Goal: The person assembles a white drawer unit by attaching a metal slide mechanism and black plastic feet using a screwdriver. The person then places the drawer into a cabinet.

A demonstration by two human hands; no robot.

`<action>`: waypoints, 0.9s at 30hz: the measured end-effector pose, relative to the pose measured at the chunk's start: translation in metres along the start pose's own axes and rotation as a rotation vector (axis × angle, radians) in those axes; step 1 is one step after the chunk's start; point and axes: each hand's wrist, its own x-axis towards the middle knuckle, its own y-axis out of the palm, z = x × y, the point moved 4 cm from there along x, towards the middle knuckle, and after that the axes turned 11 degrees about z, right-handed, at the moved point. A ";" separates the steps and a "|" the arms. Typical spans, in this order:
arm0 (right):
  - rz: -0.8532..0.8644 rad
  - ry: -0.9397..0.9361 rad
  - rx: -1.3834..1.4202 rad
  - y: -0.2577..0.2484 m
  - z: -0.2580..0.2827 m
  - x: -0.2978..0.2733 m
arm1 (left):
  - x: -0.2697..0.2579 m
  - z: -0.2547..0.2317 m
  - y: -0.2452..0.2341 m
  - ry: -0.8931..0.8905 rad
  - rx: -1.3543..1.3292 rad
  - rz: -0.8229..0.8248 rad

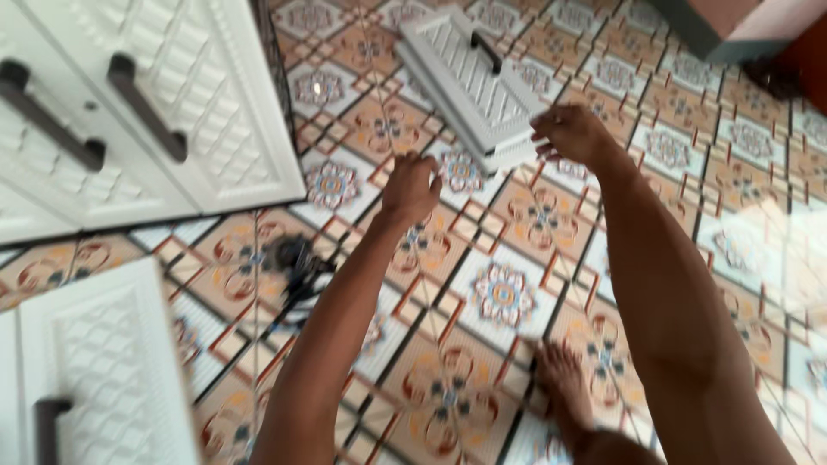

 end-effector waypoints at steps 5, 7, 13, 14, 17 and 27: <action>0.025 0.046 0.285 -0.037 -0.104 0.072 | 0.029 0.021 0.053 -0.135 -0.007 0.180; 0.096 0.024 0.441 -0.028 -0.158 0.113 | 0.042 0.036 0.085 -0.133 0.009 0.194; 0.366 -0.157 0.709 -0.013 -0.291 0.167 | 0.069 0.077 0.213 -0.302 -0.094 0.340; 0.405 -0.252 0.782 -0.014 -0.303 0.176 | 0.071 0.083 0.235 -0.382 -0.137 0.397; 0.278 -0.276 0.733 -0.025 -0.336 0.216 | 0.090 0.084 0.286 -0.363 -0.184 0.389; -0.296 0.036 0.370 -0.062 -0.347 0.313 | 0.146 0.100 0.359 -0.600 -0.536 0.201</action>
